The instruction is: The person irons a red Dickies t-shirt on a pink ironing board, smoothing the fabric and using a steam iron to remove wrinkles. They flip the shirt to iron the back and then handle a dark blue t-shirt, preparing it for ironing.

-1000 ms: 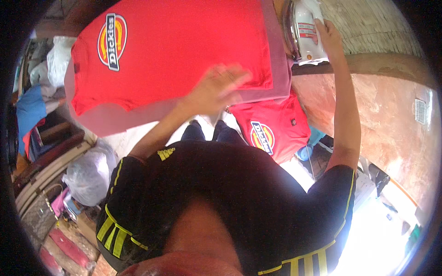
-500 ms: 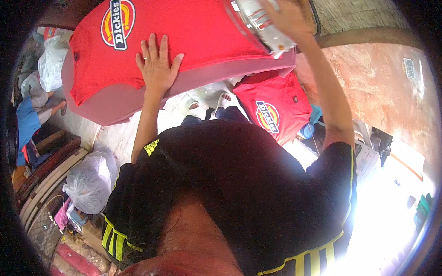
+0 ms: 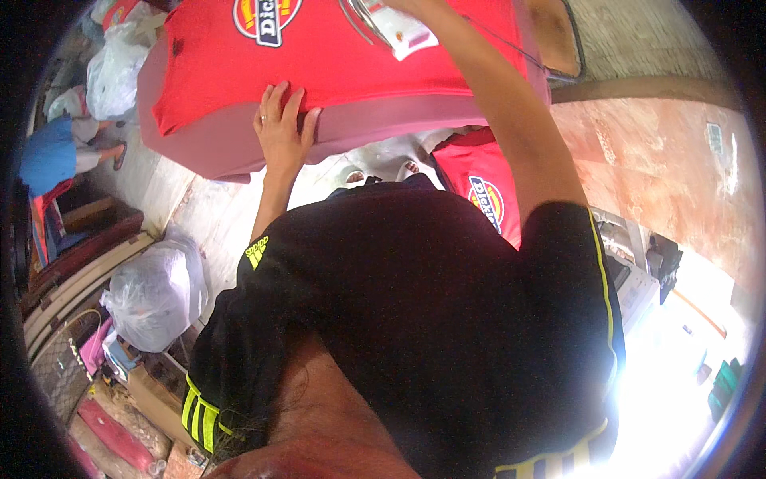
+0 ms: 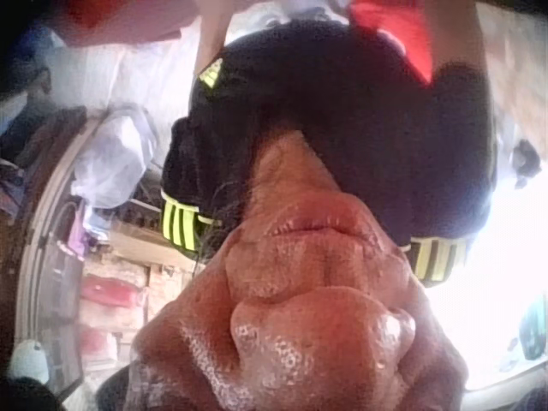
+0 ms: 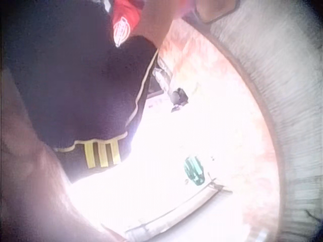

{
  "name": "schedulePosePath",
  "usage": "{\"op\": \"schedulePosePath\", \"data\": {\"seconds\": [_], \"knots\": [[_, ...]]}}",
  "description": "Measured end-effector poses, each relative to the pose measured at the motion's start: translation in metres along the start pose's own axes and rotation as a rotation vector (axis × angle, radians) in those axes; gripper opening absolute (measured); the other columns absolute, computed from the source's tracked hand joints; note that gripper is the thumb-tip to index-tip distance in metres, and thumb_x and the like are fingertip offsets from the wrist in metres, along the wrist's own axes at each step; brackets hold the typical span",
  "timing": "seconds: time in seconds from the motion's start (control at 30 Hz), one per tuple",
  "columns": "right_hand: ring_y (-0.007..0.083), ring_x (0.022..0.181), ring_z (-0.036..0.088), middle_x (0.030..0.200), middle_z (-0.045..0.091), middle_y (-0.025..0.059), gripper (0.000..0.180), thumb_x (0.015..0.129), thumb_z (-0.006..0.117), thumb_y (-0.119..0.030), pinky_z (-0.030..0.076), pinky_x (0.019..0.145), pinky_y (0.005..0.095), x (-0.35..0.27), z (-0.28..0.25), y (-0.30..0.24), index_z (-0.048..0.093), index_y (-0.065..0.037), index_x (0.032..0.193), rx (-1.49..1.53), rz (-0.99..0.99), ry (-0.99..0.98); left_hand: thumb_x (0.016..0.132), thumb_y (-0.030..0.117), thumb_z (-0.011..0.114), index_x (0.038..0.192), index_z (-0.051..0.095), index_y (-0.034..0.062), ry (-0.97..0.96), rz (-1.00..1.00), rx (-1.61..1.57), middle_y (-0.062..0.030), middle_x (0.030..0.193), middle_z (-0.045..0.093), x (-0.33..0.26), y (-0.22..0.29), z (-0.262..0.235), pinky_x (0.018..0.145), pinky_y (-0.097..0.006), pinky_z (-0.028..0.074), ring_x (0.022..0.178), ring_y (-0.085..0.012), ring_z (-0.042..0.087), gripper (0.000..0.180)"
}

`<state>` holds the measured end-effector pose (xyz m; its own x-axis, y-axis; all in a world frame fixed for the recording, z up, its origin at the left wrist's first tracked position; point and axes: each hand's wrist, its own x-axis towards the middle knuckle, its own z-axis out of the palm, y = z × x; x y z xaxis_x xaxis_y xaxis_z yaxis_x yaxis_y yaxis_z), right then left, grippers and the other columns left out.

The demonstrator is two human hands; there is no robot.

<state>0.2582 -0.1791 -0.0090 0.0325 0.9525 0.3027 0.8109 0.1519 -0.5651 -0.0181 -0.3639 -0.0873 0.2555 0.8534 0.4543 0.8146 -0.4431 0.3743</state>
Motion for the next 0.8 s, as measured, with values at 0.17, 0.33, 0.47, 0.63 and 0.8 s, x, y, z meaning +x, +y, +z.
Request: {"op": "schedulePosePath", "data": {"seconds": [0.17,0.33,0.47,0.63,0.8], "knots": [[0.0432,0.073,0.063,0.079,0.062,0.0269,0.042,0.098,0.056,-0.039,0.048,0.066,0.0463,-0.119,-0.015,-0.069,0.052,0.002,0.099,0.098,0.091,-0.16,0.08,0.011,0.077,0.106,0.07,0.0049,0.109,-0.029,-0.324,-0.0127,0.12,0.065,-0.017,-0.023,-0.021,0.102,-0.044,0.046,0.123,-0.034,0.056,0.028],[0.0338,0.068,0.062,0.072,0.058,0.023,0.04,0.098,0.056,-0.037,0.046,0.061,0.0466,-0.153,0.004,-0.103,0.047,0.002,0.09,0.257,0.022,-0.184,0.078,0.002,0.071,0.102,0.07,0.0028,0.169,-0.017,-0.464,-0.0131,0.113,0.067,-0.013,-0.027,-0.02,0.1,-0.041,0.048,0.119,-0.032,0.06,0.024],[0.0136,0.052,0.052,0.063,0.051,0.0086,0.038,0.099,0.057,-0.036,0.041,0.047,0.0317,-0.121,0.03,-0.103,0.044,-0.001,0.088,0.514,0.234,-0.221,0.079,-0.002,0.067,0.1,0.07,0.0017,0.203,-0.039,-0.518,-0.014,0.114,0.068,-0.01,-0.033,-0.017,0.1,-0.04,0.049,0.118,-0.0313,0.062,0.022],[0.01,0.045,0.045,0.062,0.049,0.0043,0.036,0.099,0.056,-0.033,0.036,0.04,0.028,-0.137,0.037,-0.137,0.041,-0.002,0.089,0.719,0.326,-0.228,0.081,-0.005,0.061,0.1,0.07,0.0001,0.243,-0.049,-0.522,-0.0164,0.114,0.067,-0.013,-0.038,-0.014,0.1,-0.041,0.048,0.116,-0.0332,0.062,0.021],[0.0172,0.048,0.055,0.061,0.052,0.0085,0.031,0.098,0.056,-0.027,0.044,0.043,0.0361,-0.162,0.026,-0.145,0.045,0.001,0.09,0.612,0.292,-0.164,0.084,-0.004,0.059,0.102,0.068,-0.0019,0.2,-0.088,-0.479,-0.0193,0.114,0.065,-0.018,-0.032,-0.017,0.1,-0.043,0.047,0.116,-0.0356,0.06,0.02]]}}
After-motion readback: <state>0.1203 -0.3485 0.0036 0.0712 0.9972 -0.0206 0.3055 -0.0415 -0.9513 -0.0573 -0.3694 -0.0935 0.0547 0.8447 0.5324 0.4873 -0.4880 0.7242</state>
